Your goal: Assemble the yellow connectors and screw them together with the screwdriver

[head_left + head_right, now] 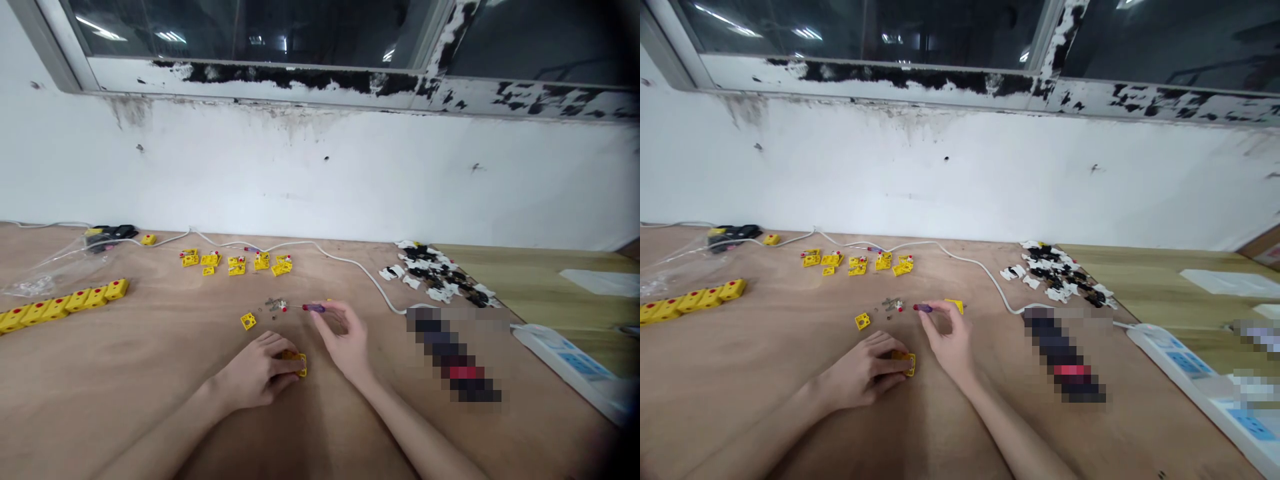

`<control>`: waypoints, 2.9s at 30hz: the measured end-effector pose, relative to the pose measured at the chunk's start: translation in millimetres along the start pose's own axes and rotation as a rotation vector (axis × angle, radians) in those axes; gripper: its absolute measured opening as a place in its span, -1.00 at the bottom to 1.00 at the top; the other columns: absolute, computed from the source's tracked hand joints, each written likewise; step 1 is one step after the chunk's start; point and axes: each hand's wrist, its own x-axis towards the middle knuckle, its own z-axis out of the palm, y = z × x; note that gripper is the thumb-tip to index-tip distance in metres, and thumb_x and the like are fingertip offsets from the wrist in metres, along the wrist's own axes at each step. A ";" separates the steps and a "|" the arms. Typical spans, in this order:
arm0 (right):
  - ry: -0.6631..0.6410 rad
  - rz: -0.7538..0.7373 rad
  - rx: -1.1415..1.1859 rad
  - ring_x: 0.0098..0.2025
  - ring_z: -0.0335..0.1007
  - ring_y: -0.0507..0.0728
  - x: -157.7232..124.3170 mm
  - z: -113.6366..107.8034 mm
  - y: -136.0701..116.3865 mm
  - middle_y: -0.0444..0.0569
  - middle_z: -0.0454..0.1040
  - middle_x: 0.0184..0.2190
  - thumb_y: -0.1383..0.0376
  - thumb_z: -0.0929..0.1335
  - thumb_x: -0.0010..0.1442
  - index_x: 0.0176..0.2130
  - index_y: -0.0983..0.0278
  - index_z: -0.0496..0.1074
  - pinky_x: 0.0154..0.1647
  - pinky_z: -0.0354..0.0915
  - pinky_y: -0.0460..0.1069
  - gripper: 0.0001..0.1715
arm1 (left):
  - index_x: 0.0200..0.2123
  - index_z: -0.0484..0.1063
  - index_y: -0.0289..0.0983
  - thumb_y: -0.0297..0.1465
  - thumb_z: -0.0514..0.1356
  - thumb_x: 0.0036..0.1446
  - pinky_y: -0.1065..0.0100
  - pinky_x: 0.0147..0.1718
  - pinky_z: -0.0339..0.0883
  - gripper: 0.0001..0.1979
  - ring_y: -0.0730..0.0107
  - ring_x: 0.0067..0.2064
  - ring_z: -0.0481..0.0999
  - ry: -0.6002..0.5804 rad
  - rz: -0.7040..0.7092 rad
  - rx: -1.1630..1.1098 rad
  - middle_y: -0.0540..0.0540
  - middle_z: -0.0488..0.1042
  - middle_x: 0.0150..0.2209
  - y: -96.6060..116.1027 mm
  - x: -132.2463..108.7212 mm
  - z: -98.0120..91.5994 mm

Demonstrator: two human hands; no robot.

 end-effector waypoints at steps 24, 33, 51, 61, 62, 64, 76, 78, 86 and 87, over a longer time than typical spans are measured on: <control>0.019 -0.006 -0.032 -0.22 0.56 0.15 11.4 26.4 -1.5 -0.01 0.60 -0.22 0.22 0.43 0.22 -0.18 0.20 0.42 -0.10 0.49 0.08 -0.82 | -0.07 0.55 -0.19 -0.39 0.14 0.33 0.21 -0.08 0.32 -0.80 0.26 -0.10 0.48 0.013 0.002 -0.015 -0.13 0.54 -0.11 0.1 -0.7 1.0; -0.081 -0.029 -0.038 -0.14 0.55 0.15 7.8 38.8 -5.6 -0.04 0.61 -0.21 0.26 0.41 0.24 -0.17 0.18 0.45 -0.07 0.47 0.07 -0.88 | -0.07 0.55 -0.19 -0.39 0.14 0.33 0.20 -0.07 0.32 -0.80 0.25 -0.08 0.49 0.007 0.000 -0.020 -0.12 0.55 -0.10 1.0 0.6 -0.7; -0.014 -0.008 -0.124 -0.28 0.52 0.14 10.1 31.8 -5.4 -0.04 0.59 -0.27 0.23 0.43 0.20 -0.21 0.19 0.46 -0.17 0.47 0.05 -0.87 | -0.04 0.54 -0.19 -0.37 0.14 0.34 0.20 -0.04 0.30 -0.79 0.25 -0.06 0.48 -0.008 -0.014 -0.030 -0.12 0.53 -0.07 -0.7 -1.5 0.7; -0.050 0.029 -0.058 -0.27 0.53 0.12 5.8 41.5 -4.8 -0.05 0.60 -0.26 0.23 0.43 0.21 -0.21 0.20 0.45 -0.17 0.47 0.03 -0.87 | -0.08 0.56 -0.17 -0.38 0.16 0.32 0.22 -0.07 0.31 -0.80 0.27 -0.08 0.49 0.005 -0.015 -0.030 -0.10 0.54 -0.08 -0.6 -0.2 0.5; -0.060 0.033 -0.053 -0.27 0.53 0.12 5.6 42.5 -4.3 -0.05 0.60 -0.26 0.23 0.43 0.21 -0.22 0.20 0.45 -0.17 0.47 0.03 -0.87 | -0.09 0.56 -0.17 -0.38 0.16 0.32 0.22 -0.07 0.30 -0.81 0.27 -0.08 0.49 0.005 -0.015 -0.029 -0.09 0.55 -0.07 -0.6 -0.2 0.6; -0.066 0.040 -0.042 -0.26 0.53 0.12 5.9 43.5 -4.6 -0.06 0.60 -0.28 0.22 0.44 0.20 -0.23 0.21 0.46 -0.17 0.47 0.03 -0.86 | -0.09 0.56 -0.17 -0.37 0.16 0.33 0.22 -0.07 0.30 -0.81 0.27 -0.07 0.49 0.004 -0.015 -0.028 -0.08 0.54 -0.07 -0.7 -0.3 0.8; 0.117 0.244 0.391 -0.23 0.59 0.16 18.8 -12.4 -14.1 -0.06 0.59 -0.27 0.21 0.56 0.04 -0.19 0.21 0.46 -0.14 0.55 0.13 -0.64 | -0.05 0.55 -0.17 -0.35 0.15 0.34 0.22 -0.09 0.31 -0.79 0.30 -0.11 0.49 0.037 0.015 0.026 -0.11 0.55 -0.10 -2.0 -0.6 1.4; 0.139 0.292 0.461 -0.27 0.58 0.15 17.7 -22.8 -12.3 -0.10 0.56 -0.30 0.21 0.56 0.03 -0.18 0.20 0.47 -0.23 0.59 0.14 -0.63 | -0.06 0.55 -0.18 -0.37 0.13 0.35 0.23 -0.10 0.32 -0.79 0.30 -0.12 0.50 0.044 0.023 0.042 -0.12 0.55 -0.11 -2.6 0.0 2.1; 0.094 0.345 0.465 -0.37 0.56 0.11 11.2 -32.6 -10.1 -0.10 0.53 -0.30 0.20 0.57 0.01 -0.19 0.21 0.50 -0.40 0.60 0.07 -0.64 | 0.01 0.52 -0.18 -0.38 0.12 0.36 0.20 -0.05 0.33 -0.76 0.28 -0.07 0.49 -0.015 0.015 0.036 -0.14 0.53 -0.06 -2.1 0.0 -0.8; 0.093 0.357 0.464 -0.37 0.56 0.11 11.3 -32.6 -10.1 -0.10 0.54 -0.31 0.19 0.57 0.01 -0.18 0.21 0.50 -0.41 0.60 0.06 -0.63 | 0.02 0.52 -0.18 -0.38 0.11 0.36 0.20 -0.05 0.33 -0.76 0.28 -0.07 0.48 -0.019 0.014 0.038 -0.14 0.53 -0.06 -1.9 0.0 -1.3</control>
